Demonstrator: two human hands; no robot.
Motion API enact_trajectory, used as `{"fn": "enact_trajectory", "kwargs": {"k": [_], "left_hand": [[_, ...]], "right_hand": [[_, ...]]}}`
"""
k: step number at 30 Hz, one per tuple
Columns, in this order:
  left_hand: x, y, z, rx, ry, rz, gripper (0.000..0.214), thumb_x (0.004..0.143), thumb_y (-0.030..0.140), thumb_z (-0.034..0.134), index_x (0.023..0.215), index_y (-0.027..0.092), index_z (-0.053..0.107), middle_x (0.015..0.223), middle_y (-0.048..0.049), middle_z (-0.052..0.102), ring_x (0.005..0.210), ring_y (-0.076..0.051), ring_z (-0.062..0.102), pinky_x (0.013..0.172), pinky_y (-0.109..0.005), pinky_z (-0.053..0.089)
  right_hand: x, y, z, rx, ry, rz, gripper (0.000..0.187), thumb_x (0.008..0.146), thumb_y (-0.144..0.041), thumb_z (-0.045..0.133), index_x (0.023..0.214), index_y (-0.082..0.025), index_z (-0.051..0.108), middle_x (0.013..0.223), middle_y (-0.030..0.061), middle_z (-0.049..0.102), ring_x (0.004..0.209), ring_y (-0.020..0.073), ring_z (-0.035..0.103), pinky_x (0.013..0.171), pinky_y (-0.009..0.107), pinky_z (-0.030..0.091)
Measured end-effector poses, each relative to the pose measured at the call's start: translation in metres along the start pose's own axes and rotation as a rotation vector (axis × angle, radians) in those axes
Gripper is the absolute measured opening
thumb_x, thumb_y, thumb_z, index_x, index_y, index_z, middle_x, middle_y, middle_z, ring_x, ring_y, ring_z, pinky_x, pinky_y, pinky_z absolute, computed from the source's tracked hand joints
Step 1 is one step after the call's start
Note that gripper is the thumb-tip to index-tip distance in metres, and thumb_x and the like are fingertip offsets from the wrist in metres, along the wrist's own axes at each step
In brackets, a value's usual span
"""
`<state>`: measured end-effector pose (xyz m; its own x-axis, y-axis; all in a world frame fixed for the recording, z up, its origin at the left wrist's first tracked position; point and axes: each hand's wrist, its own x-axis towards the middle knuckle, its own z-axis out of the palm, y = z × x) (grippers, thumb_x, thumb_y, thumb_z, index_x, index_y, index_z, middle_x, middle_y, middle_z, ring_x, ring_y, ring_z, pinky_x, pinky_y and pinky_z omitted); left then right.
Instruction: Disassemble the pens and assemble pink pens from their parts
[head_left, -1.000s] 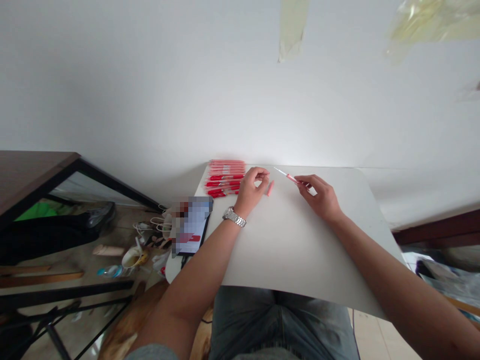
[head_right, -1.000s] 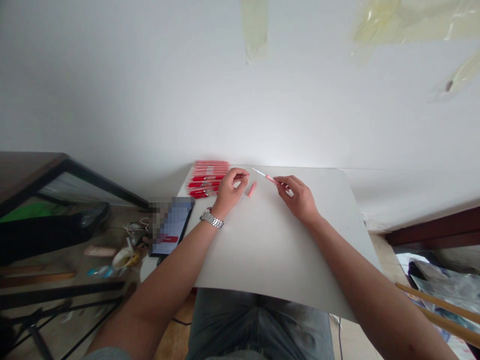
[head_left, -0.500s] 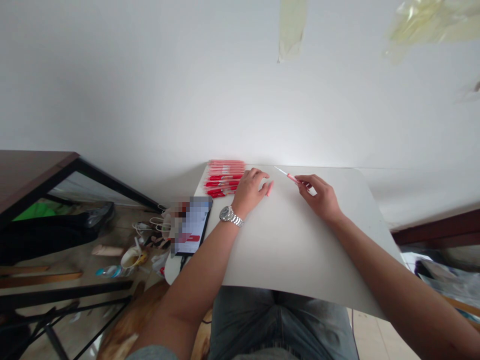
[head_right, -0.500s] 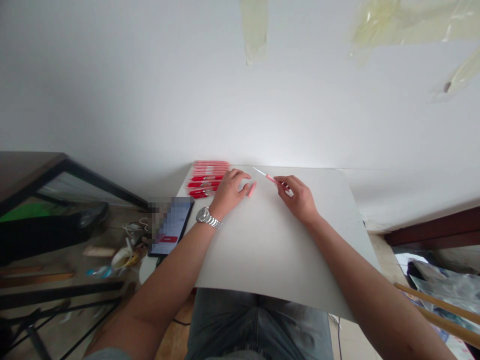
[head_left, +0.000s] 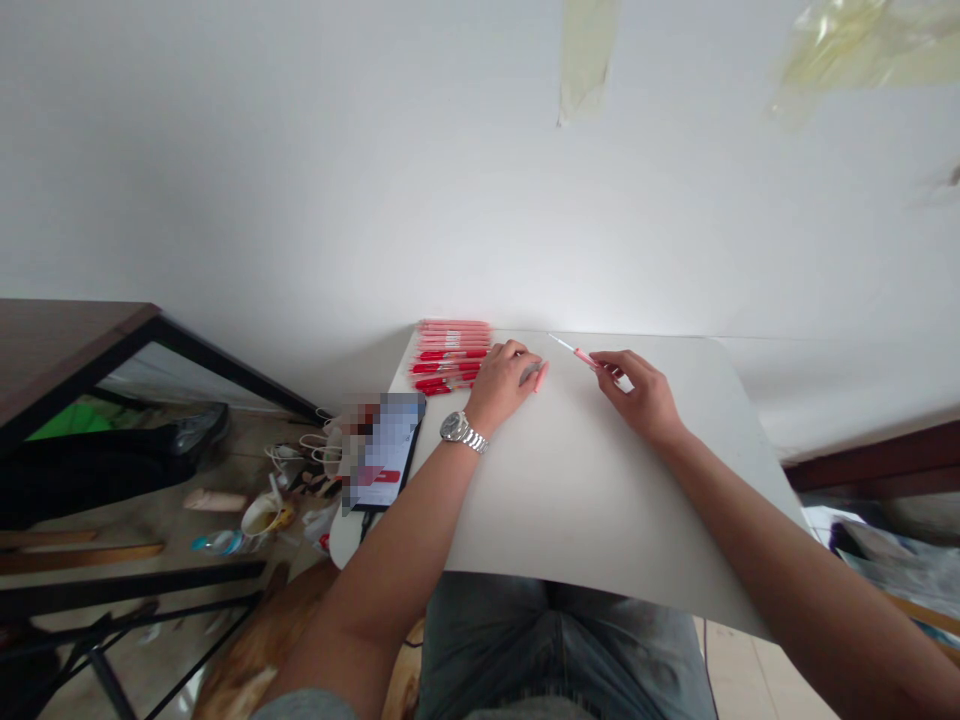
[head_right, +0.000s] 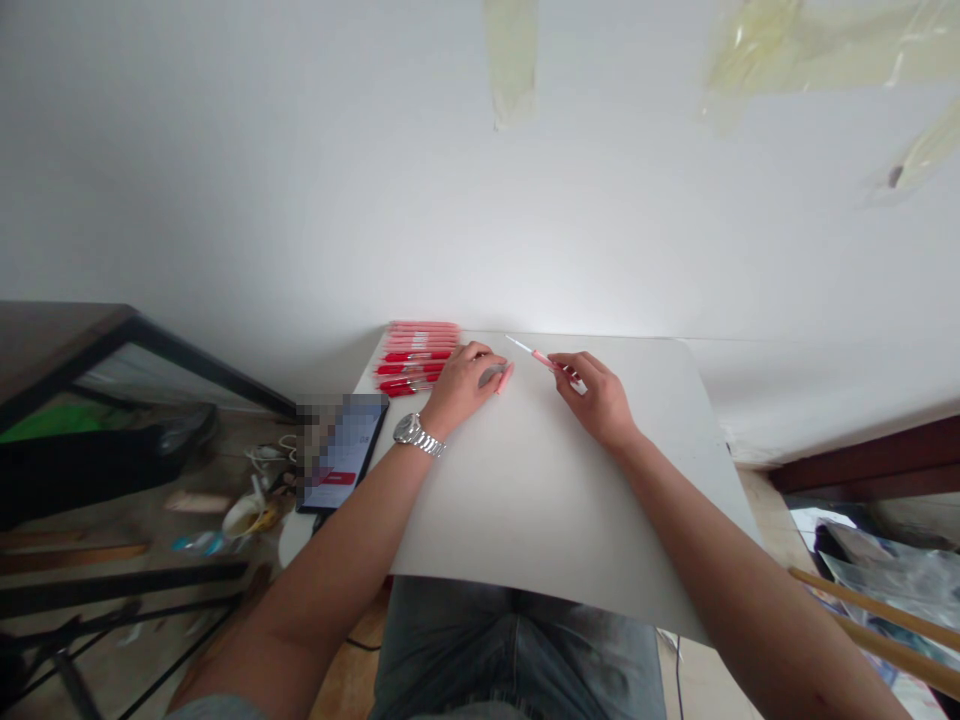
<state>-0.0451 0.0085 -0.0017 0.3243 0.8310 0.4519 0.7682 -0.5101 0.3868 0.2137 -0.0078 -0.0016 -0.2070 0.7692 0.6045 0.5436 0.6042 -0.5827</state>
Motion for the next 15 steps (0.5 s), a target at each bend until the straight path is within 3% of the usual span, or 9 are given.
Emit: {"fn": "enact_trajectory", "kwargs": {"k": [15], "left_hand": [[0.001, 0.0013, 0.0001, -0.017, 0.003, -0.012, 0.008, 0.094, 0.023, 0.067, 0.099, 0.024, 0.073, 0.107, -0.0075, 0.064, 0.104, -0.026, 0.058, 0.094, -0.043, 0.049]], "right_hand": [[0.0001, -0.0002, 0.0, 0.004, -0.002, -0.01, 0.022, 0.101, -0.03, 0.058, 0.118, -0.026, 0.071, 0.1, 0.0063, 0.073, 0.082, 0.0197, 0.069, 0.075, 0.037, 0.059]]}}
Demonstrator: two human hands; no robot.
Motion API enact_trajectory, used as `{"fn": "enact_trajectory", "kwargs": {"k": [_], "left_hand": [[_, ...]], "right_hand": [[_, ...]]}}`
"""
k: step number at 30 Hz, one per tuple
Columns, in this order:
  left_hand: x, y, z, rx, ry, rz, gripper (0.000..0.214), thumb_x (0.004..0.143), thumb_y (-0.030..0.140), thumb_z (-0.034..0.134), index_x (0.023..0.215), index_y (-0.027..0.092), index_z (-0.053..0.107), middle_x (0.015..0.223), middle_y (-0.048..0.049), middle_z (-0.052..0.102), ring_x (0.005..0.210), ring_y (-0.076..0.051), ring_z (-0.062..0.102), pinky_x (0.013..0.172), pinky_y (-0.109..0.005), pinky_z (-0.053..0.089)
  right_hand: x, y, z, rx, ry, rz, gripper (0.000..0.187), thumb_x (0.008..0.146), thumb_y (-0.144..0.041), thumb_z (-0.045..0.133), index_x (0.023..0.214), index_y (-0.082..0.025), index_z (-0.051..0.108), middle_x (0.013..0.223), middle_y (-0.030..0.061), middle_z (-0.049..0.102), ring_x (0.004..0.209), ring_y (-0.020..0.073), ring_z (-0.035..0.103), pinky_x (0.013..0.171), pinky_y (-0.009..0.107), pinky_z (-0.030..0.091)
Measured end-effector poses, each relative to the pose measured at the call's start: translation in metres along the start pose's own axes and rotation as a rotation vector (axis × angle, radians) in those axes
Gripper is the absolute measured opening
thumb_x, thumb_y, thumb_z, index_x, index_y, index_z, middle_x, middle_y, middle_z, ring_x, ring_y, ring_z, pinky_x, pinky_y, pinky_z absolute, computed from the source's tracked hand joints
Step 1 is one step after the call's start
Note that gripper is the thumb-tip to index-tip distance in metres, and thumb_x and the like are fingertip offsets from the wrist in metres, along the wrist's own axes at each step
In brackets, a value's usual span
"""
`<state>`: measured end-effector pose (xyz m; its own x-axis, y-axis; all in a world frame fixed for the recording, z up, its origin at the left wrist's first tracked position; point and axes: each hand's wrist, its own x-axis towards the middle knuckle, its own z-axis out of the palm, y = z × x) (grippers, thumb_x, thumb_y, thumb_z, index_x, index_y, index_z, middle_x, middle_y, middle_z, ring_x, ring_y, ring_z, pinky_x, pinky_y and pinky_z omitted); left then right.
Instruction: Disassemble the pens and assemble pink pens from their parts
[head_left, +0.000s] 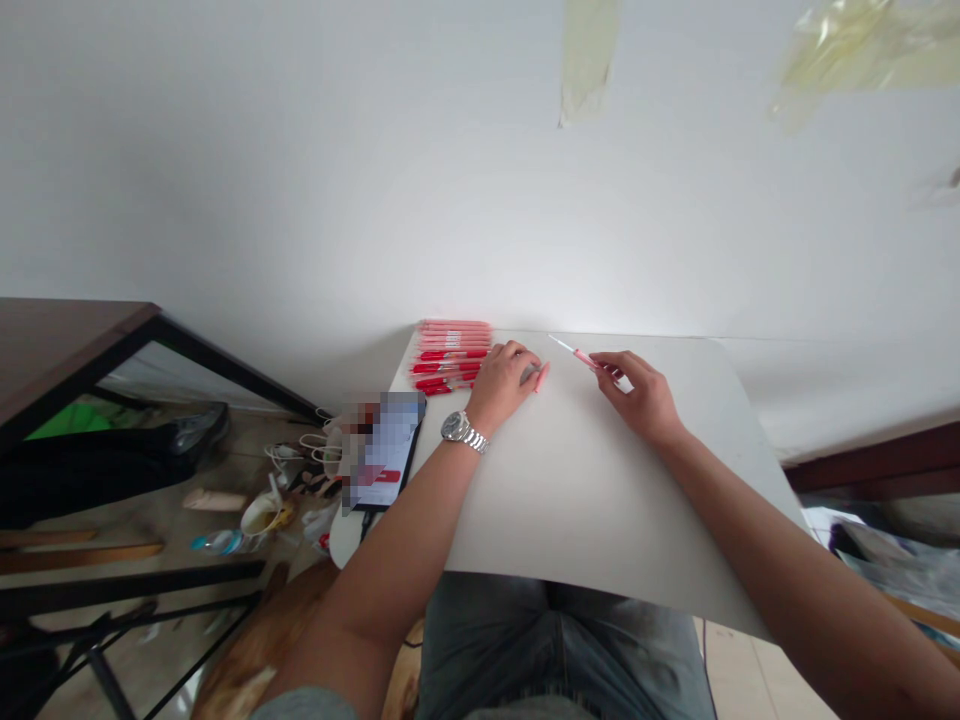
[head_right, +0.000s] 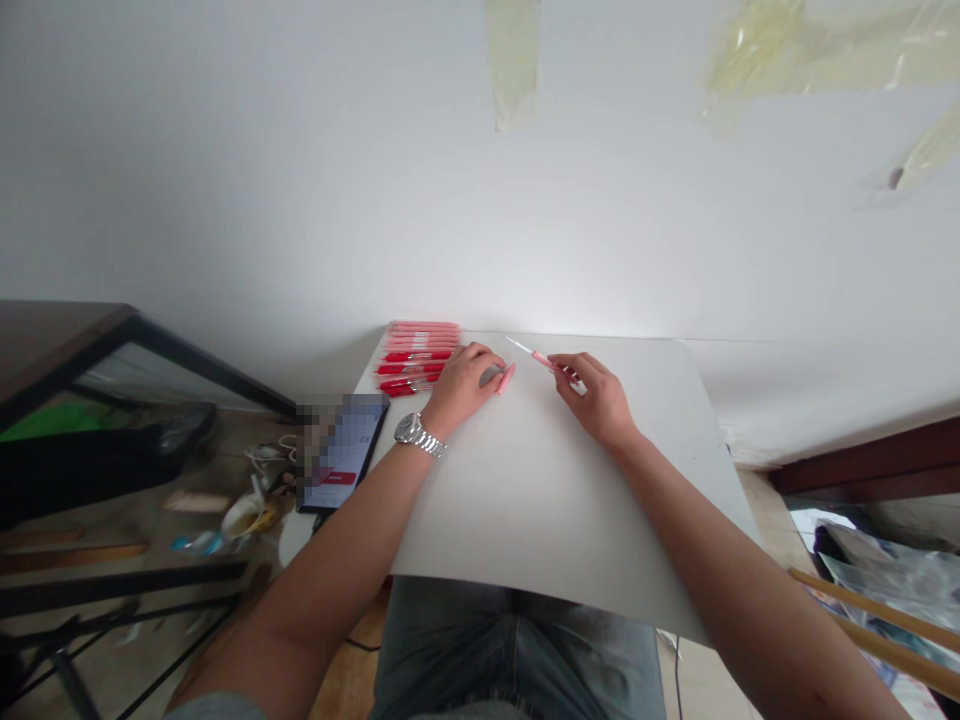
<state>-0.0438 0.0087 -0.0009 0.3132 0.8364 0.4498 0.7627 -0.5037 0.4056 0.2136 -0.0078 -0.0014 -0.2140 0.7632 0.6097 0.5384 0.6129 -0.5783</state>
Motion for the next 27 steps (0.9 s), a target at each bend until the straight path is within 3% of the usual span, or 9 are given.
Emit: {"fn": "enact_trajectory", "kwargs": {"k": [14, 27], "left_hand": [[-0.0008, 0.0038, -0.0028, 0.024, -0.032, -0.014, 0.011, 0.092, 0.018, 0.068, 0.101, 0.024, 0.064, 0.107, -0.0037, 0.067, 0.102, -0.024, 0.06, 0.091, -0.039, 0.049], [-0.0002, 0.0047, 0.0008, -0.026, -0.009, 0.029, 0.012, 0.091, 0.013, 0.067, 0.095, 0.024, 0.063, 0.091, -0.0014, 0.07, 0.084, -0.02, 0.061, 0.079, -0.034, 0.044]], "right_hand": [[-0.0003, 0.0, 0.0, 0.008, 0.001, 0.015, 0.022, 0.101, -0.03, 0.059, 0.119, -0.026, 0.071, 0.101, 0.0057, 0.073, 0.082, 0.0189, 0.068, 0.076, 0.035, 0.058], [0.0005, 0.0, 0.0001, -0.006, -0.006, 0.005, 0.022, 0.102, -0.032, 0.058, 0.118, -0.025, 0.071, 0.099, 0.0062, 0.073, 0.081, 0.0192, 0.069, 0.075, 0.035, 0.058]]}}
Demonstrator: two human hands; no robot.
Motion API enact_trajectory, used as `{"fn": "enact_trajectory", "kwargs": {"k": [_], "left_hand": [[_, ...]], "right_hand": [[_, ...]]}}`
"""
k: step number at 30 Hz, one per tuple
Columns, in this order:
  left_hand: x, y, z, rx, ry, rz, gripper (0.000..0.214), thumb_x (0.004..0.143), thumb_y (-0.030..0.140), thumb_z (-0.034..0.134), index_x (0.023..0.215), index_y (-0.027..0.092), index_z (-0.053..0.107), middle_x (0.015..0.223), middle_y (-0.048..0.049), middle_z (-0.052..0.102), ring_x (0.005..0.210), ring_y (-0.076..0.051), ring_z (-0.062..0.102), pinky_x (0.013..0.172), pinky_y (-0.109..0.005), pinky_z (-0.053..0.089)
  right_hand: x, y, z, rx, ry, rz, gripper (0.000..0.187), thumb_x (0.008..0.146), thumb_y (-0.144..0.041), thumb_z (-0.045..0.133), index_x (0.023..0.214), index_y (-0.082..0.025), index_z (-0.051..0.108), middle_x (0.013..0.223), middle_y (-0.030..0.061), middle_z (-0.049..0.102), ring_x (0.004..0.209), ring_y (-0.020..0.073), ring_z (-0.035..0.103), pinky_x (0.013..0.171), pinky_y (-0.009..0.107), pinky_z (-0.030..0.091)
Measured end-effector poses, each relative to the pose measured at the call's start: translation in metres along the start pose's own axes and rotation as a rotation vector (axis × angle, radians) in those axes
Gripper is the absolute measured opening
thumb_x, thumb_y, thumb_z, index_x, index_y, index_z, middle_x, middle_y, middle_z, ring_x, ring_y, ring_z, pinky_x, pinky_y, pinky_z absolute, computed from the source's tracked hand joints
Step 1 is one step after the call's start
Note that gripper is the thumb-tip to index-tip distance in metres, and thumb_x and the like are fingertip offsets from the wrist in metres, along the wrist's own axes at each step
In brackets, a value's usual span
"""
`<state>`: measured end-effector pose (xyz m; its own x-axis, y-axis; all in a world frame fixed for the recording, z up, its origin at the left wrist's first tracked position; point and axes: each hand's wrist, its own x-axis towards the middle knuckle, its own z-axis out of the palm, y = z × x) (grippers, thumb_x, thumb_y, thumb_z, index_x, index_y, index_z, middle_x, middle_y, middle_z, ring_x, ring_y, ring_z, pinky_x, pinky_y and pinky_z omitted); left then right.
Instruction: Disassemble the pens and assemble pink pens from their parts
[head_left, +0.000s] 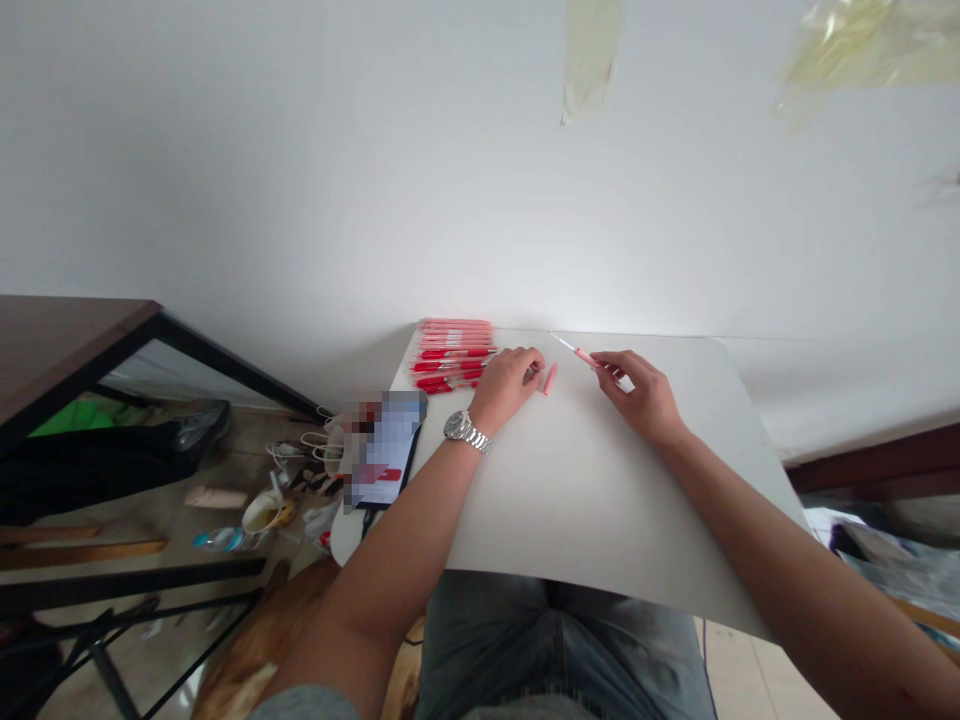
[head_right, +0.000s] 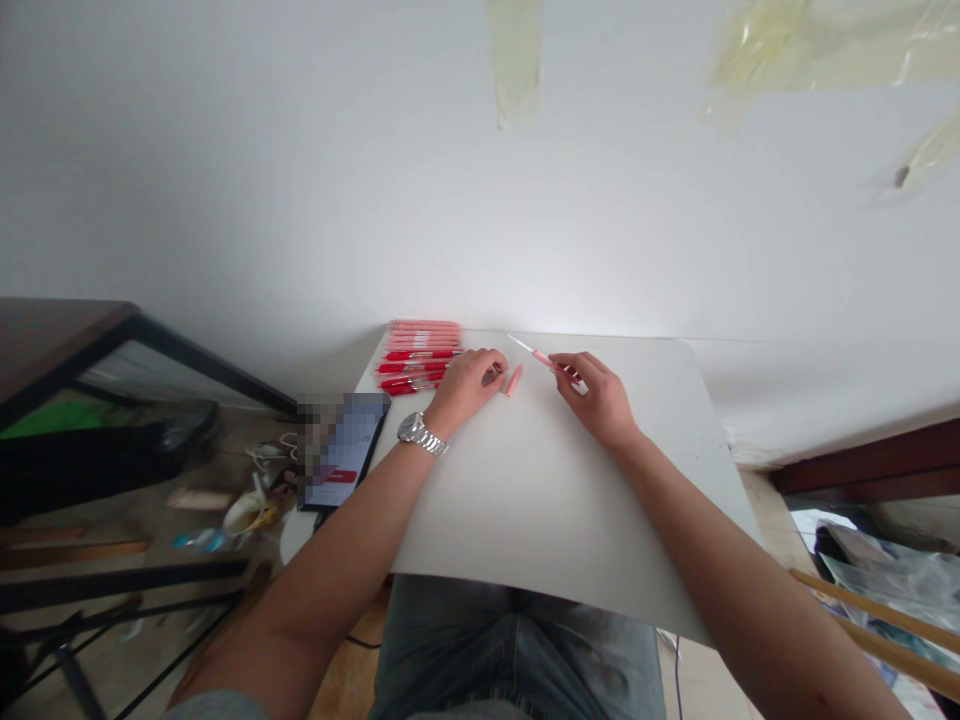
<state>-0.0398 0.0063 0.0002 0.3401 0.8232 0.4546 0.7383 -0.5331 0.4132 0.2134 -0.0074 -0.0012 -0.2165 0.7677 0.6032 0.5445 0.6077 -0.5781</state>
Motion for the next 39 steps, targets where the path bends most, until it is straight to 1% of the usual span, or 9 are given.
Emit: {"fn": "enact_trajectory", "kwargs": {"k": [5, 8, 11, 17, 23, 29, 31, 35, 39], "left_hand": [[0.0011, 0.0009, 0.0016, -0.129, 0.056, -0.054, 0.013, 0.092, 0.013, 0.064, 0.097, 0.024, 0.062, 0.093, -0.0004, 0.071, 0.085, -0.018, 0.064, 0.08, -0.032, 0.048], [0.0025, 0.0009, 0.0021, -0.262, 0.111, -0.127, 0.014, 0.092, 0.012, 0.063, 0.1, 0.024, 0.062, 0.098, -0.0007, 0.072, 0.085, -0.016, 0.066, 0.081, -0.03, 0.051], [0.0038, 0.0015, 0.0014, -0.349, 0.181, -0.173, 0.01, 0.093, 0.016, 0.063, 0.099, 0.024, 0.062, 0.1, -0.001, 0.072, 0.083, -0.015, 0.065, 0.081, -0.029, 0.052], [0.0051, 0.0032, 0.0006, -0.442, 0.291, -0.197, 0.005, 0.094, 0.021, 0.064, 0.098, 0.023, 0.061, 0.097, -0.0014, 0.072, 0.082, -0.015, 0.064, 0.081, -0.029, 0.053], [0.0061, 0.0017, 0.0021, -0.5, 0.343, -0.202, 0.006, 0.094, 0.024, 0.065, 0.098, 0.023, 0.061, 0.096, -0.0016, 0.071, 0.085, -0.015, 0.066, 0.08, -0.029, 0.054], [0.0062, -0.0001, 0.004, -0.496, 0.369, -0.214, 0.007, 0.094, 0.025, 0.065, 0.099, 0.023, 0.06, 0.095, -0.0017, 0.07, 0.085, -0.015, 0.066, 0.078, -0.029, 0.054], [0.0065, 0.0004, 0.0033, -0.497, 0.373, -0.226, 0.007, 0.094, 0.025, 0.064, 0.099, 0.023, 0.06, 0.096, -0.0021, 0.07, 0.086, -0.015, 0.066, 0.079, -0.029, 0.054], [0.0064, 0.002, 0.0009, -0.515, 0.384, -0.246, 0.007, 0.094, 0.025, 0.064, 0.099, 0.023, 0.06, 0.097, -0.0029, 0.069, 0.089, -0.016, 0.067, 0.081, -0.029, 0.055], [0.0061, 0.0005, 0.0016, -0.553, 0.419, -0.257, 0.008, 0.095, 0.026, 0.064, 0.101, 0.022, 0.06, 0.1, -0.0037, 0.069, 0.093, -0.016, 0.068, 0.086, -0.03, 0.056]], "right_hand": [[-0.0006, 0.0004, -0.0006, 0.003, -0.011, 0.001, 0.022, 0.101, -0.03, 0.058, 0.119, -0.026, 0.071, 0.099, 0.0061, 0.073, 0.082, 0.0196, 0.069, 0.076, 0.036, 0.058], [-0.0007, 0.0004, -0.0001, 0.006, -0.017, 0.002, 0.022, 0.1, -0.029, 0.058, 0.118, -0.025, 0.071, 0.099, 0.006, 0.073, 0.082, 0.0194, 0.069, 0.076, 0.036, 0.058], [-0.0005, 0.0005, 0.0008, 0.006, -0.024, 0.008, 0.022, 0.099, -0.03, 0.058, 0.117, -0.025, 0.071, 0.099, 0.006, 0.073, 0.081, 0.0194, 0.069, 0.075, 0.036, 0.059], [-0.001, 0.0016, 0.0015, 0.008, -0.042, 0.022, 0.024, 0.099, -0.03, 0.058, 0.118, -0.025, 0.071, 0.098, 0.0061, 0.073, 0.082, 0.0196, 0.069, 0.075, 0.036, 0.059], [-0.0025, 0.0038, 0.0022, 0.031, -0.063, 0.073, 0.025, 0.098, -0.031, 0.06, 0.119, -0.025, 0.071, 0.102, 0.006, 0.072, 0.087, 0.0195, 0.07, 0.078, 0.035, 0.059], [-0.0028, 0.0071, 0.0009, -0.062, 0.03, 0.144, 0.023, 0.096, -0.034, 0.063, 0.116, -0.025, 0.072, 0.102, 0.0053, 0.073, 0.071, 0.0165, 0.066, 0.07, 0.034, 0.057], [-0.0033, 0.0088, 0.002, -0.031, 0.001, 0.148, 0.024, 0.097, -0.037, 0.063, 0.116, -0.026, 0.072, 0.104, 0.006, 0.072, 0.073, 0.0176, 0.068, 0.071, 0.035, 0.058], [-0.005, 0.0081, 0.0052, 0.114, -0.107, 0.138, 0.028, 0.1, -0.043, 0.06, 0.122, -0.026, 0.068, 0.112, 0.0078, 0.07, 0.086, 0.0205, 0.075, 0.076, 0.036, 0.062], [-0.0053, 0.0044, 0.0059, 0.171, -0.134, 0.117, 0.028, 0.103, -0.042, 0.057, 0.123, -0.026, 0.065, 0.114, 0.008, 0.068, 0.088, 0.0201, 0.077, 0.08, 0.037, 0.062]]}}
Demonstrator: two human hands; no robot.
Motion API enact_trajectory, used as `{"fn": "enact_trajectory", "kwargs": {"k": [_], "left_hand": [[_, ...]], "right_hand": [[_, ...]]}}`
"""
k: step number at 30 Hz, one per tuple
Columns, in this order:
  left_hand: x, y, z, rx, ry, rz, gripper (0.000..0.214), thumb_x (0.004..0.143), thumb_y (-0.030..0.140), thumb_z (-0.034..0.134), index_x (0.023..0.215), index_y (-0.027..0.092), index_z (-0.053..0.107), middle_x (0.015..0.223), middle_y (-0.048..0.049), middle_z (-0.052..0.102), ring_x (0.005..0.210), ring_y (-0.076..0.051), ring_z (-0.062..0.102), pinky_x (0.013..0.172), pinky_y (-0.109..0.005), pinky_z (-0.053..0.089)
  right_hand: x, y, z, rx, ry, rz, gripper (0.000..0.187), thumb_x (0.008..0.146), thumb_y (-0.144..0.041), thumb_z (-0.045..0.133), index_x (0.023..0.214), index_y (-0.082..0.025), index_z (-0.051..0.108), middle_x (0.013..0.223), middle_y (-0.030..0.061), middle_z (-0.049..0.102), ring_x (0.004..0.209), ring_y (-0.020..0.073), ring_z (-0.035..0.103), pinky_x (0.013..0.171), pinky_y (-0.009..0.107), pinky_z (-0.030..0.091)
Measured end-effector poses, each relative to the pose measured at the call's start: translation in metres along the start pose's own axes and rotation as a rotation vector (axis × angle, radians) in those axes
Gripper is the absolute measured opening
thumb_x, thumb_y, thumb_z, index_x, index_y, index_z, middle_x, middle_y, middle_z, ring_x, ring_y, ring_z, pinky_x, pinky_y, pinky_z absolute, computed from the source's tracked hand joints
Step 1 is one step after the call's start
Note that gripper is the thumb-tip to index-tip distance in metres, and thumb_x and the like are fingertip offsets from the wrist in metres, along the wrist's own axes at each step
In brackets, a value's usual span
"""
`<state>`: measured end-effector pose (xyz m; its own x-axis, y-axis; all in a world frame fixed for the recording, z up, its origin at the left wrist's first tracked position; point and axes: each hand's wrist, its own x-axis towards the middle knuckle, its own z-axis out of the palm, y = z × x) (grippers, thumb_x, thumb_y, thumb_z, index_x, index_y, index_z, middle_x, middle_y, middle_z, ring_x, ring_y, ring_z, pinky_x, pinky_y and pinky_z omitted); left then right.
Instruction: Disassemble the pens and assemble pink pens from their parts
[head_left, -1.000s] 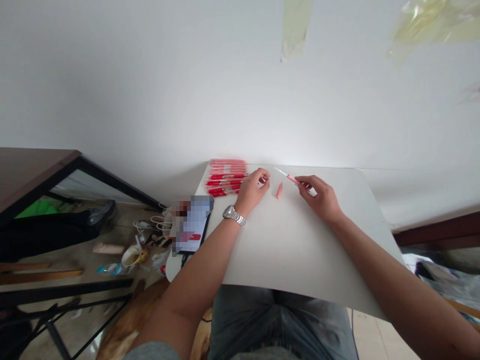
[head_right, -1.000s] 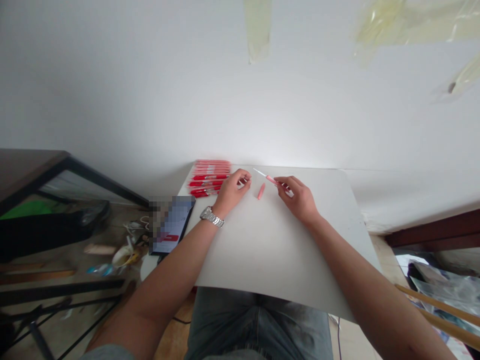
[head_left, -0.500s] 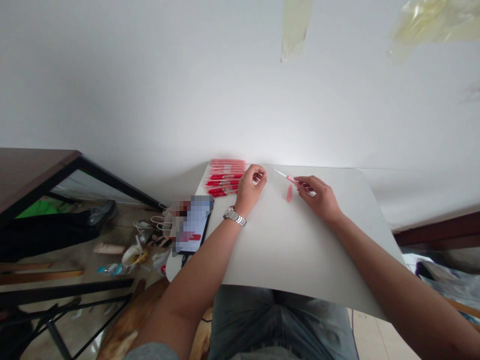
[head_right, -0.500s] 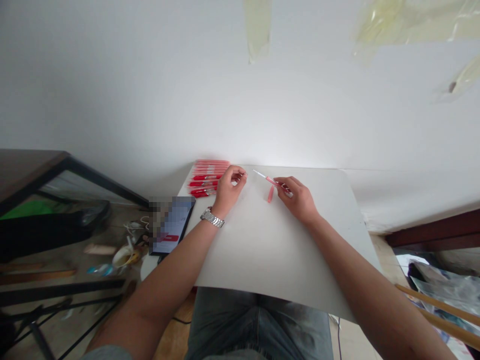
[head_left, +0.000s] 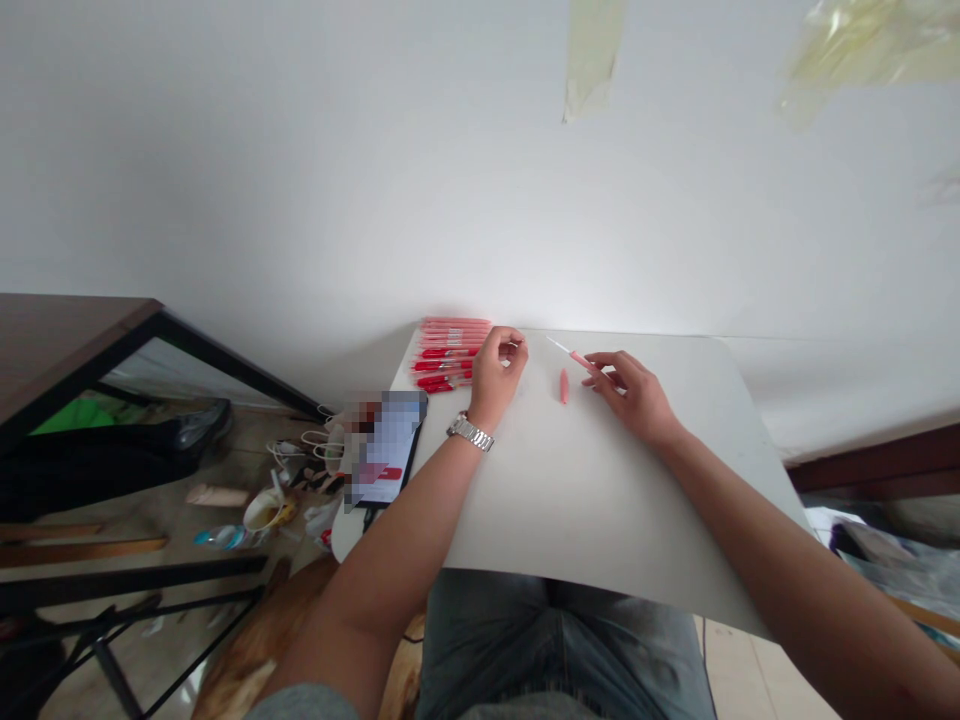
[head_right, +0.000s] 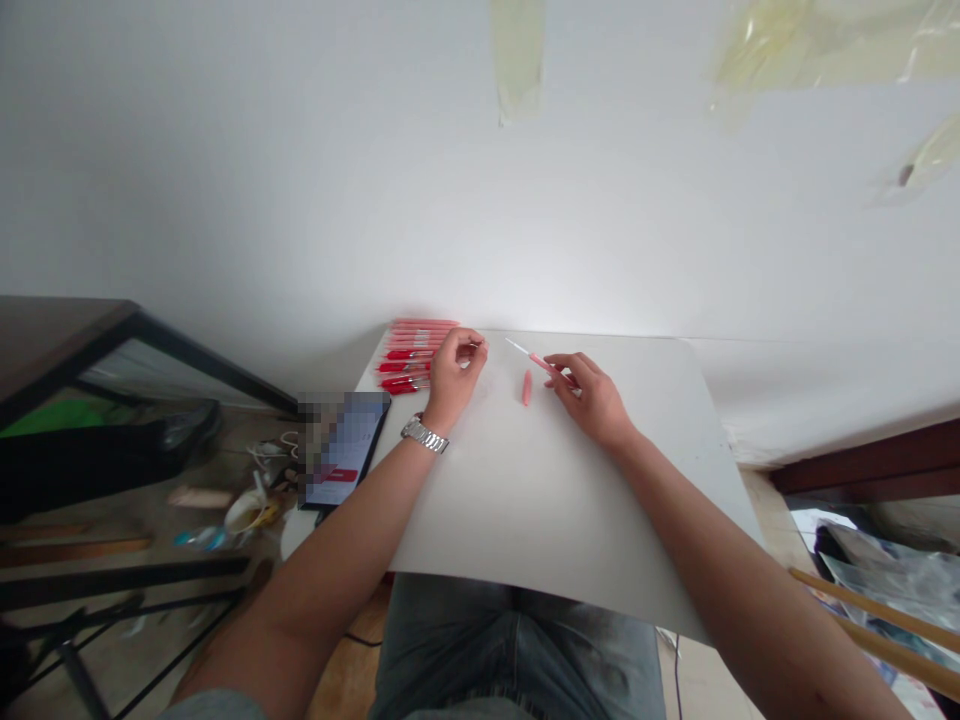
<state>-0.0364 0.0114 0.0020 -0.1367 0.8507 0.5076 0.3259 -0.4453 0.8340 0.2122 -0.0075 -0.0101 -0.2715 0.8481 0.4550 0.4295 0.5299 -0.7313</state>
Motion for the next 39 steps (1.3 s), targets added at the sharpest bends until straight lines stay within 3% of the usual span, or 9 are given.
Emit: {"fn": "enact_trajectory", "kwargs": {"k": [8, 17, 39], "left_hand": [[0.001, -0.008, 0.005, -0.33, 0.003, -0.168, 0.03, 0.09, 0.045, 0.074, 0.1, 0.021, 0.061, 0.1, -0.0051, 0.069, 0.089, -0.016, 0.071, 0.089, -0.035, 0.06], [-0.001, -0.004, 0.008, -0.488, -0.014, -0.23, 0.034, 0.087, 0.049, 0.079, 0.1, 0.021, 0.064, 0.101, -0.0064, 0.073, 0.093, -0.017, 0.073, 0.09, -0.036, 0.061], [-0.003, 0.007, 0.007, -0.5, -0.154, -0.233, 0.033, 0.086, 0.047, 0.079, 0.1, 0.021, 0.065, 0.099, -0.006, 0.073, 0.095, -0.018, 0.072, 0.093, -0.037, 0.059]], "right_hand": [[0.001, 0.003, -0.001, -0.086, 0.028, -0.051, 0.024, 0.103, -0.036, 0.056, 0.122, -0.025, 0.066, 0.108, 0.0066, 0.07, 0.088, 0.0196, 0.075, 0.079, 0.036, 0.06], [0.001, 0.002, -0.001, -0.119, 0.008, -0.068, 0.023, 0.101, -0.033, 0.056, 0.12, -0.026, 0.067, 0.104, 0.0063, 0.071, 0.09, 0.0205, 0.07, 0.079, 0.037, 0.059], [0.003, -0.002, -0.003, -0.126, 0.003, -0.101, 0.023, 0.102, -0.034, 0.055, 0.119, -0.026, 0.068, 0.099, 0.0058, 0.071, 0.086, 0.0204, 0.069, 0.077, 0.036, 0.058]]}}
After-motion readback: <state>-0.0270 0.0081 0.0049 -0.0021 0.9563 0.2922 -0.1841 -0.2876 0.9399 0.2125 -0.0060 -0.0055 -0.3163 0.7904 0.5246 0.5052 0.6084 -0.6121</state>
